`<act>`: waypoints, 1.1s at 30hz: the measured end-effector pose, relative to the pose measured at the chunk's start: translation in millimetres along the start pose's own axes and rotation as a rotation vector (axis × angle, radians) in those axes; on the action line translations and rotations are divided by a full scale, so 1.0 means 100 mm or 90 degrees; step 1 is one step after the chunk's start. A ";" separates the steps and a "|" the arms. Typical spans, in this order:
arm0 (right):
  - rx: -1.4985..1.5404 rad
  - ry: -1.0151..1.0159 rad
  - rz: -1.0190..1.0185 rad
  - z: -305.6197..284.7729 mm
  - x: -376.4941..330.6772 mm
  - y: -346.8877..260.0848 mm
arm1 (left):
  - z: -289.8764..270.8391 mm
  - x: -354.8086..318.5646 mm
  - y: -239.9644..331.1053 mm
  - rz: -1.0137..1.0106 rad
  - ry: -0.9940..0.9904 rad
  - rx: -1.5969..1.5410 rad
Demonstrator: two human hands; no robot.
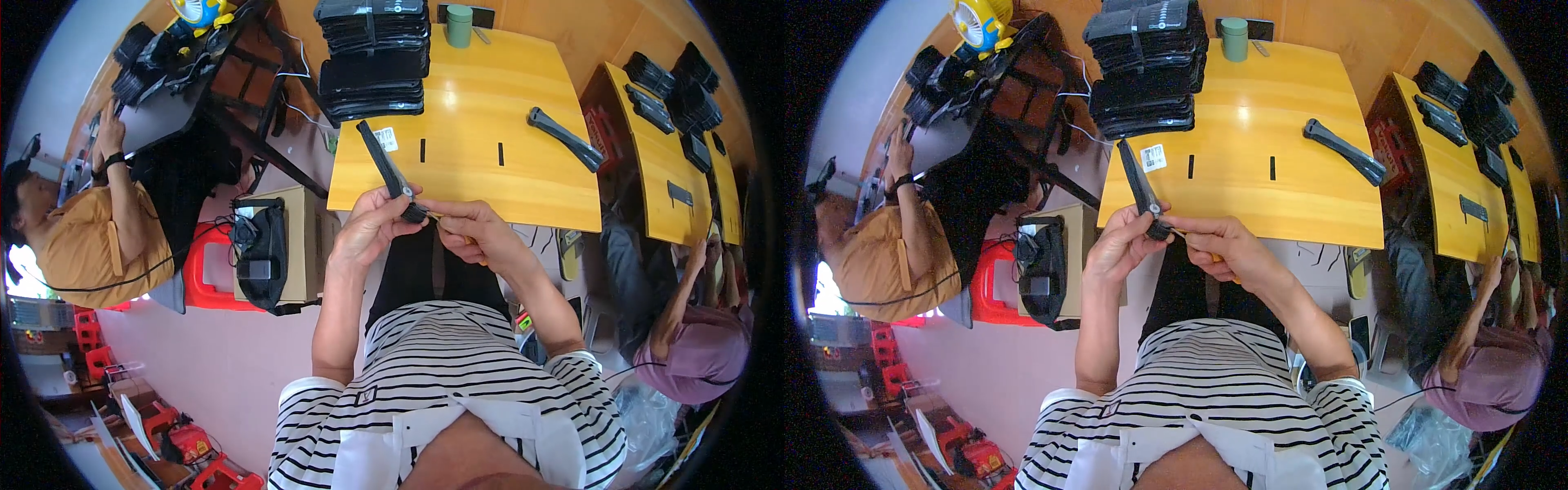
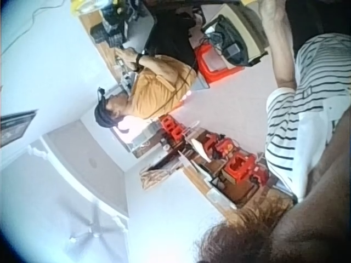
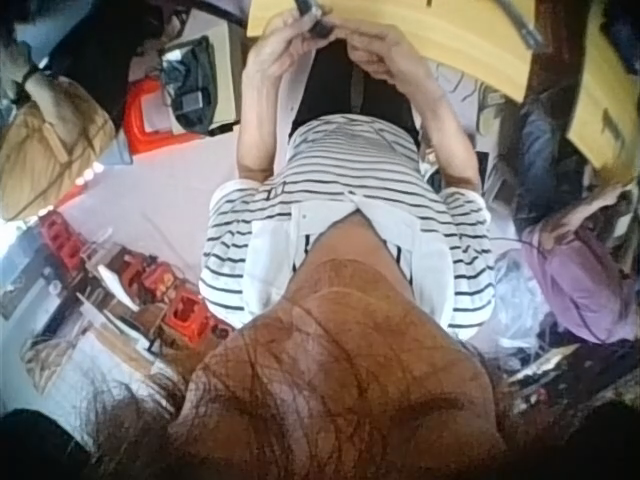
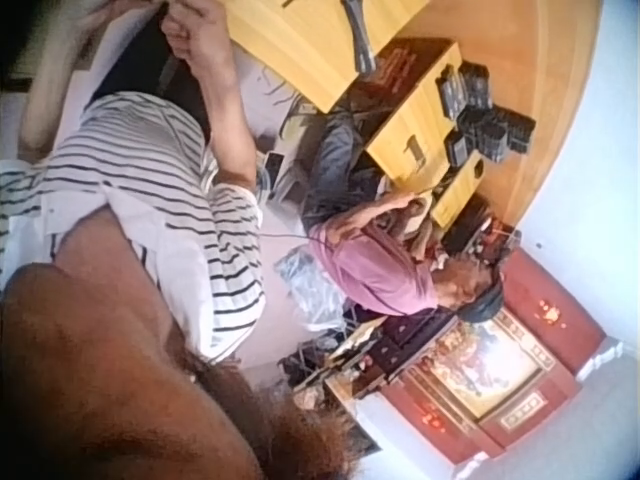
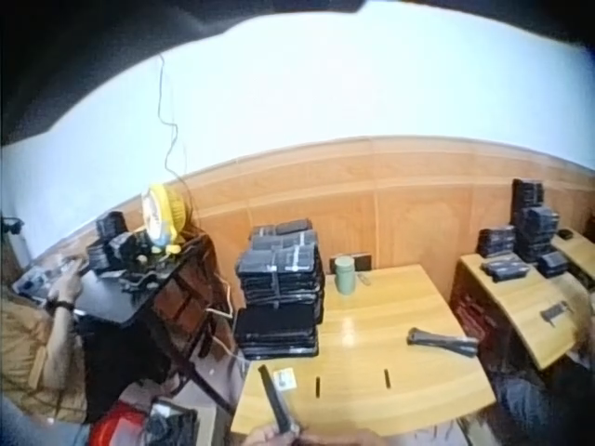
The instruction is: Assembling or finishing small black leather components using a manual tool at a workshop desk.
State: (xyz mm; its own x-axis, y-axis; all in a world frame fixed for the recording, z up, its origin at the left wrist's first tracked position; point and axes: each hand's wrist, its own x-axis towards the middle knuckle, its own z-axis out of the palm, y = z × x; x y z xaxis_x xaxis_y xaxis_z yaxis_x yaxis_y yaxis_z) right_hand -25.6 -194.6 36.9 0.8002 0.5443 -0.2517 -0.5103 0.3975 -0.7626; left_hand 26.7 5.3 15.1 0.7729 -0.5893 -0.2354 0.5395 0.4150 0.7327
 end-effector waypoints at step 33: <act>-0.366 -0.016 -0.191 -0.17 -0.06 0.13 | 0.06 0.05 -0.18 -0.002 0.053 -0.109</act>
State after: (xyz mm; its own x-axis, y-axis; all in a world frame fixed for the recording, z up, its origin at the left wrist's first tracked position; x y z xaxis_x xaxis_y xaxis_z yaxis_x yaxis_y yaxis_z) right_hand -31.5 -205.6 18.1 0.8708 0.4908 0.0301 -0.0105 0.0797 -0.9968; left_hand 19.1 -9.6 4.7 0.7927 -0.5338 -0.2943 0.5848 0.5298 0.6142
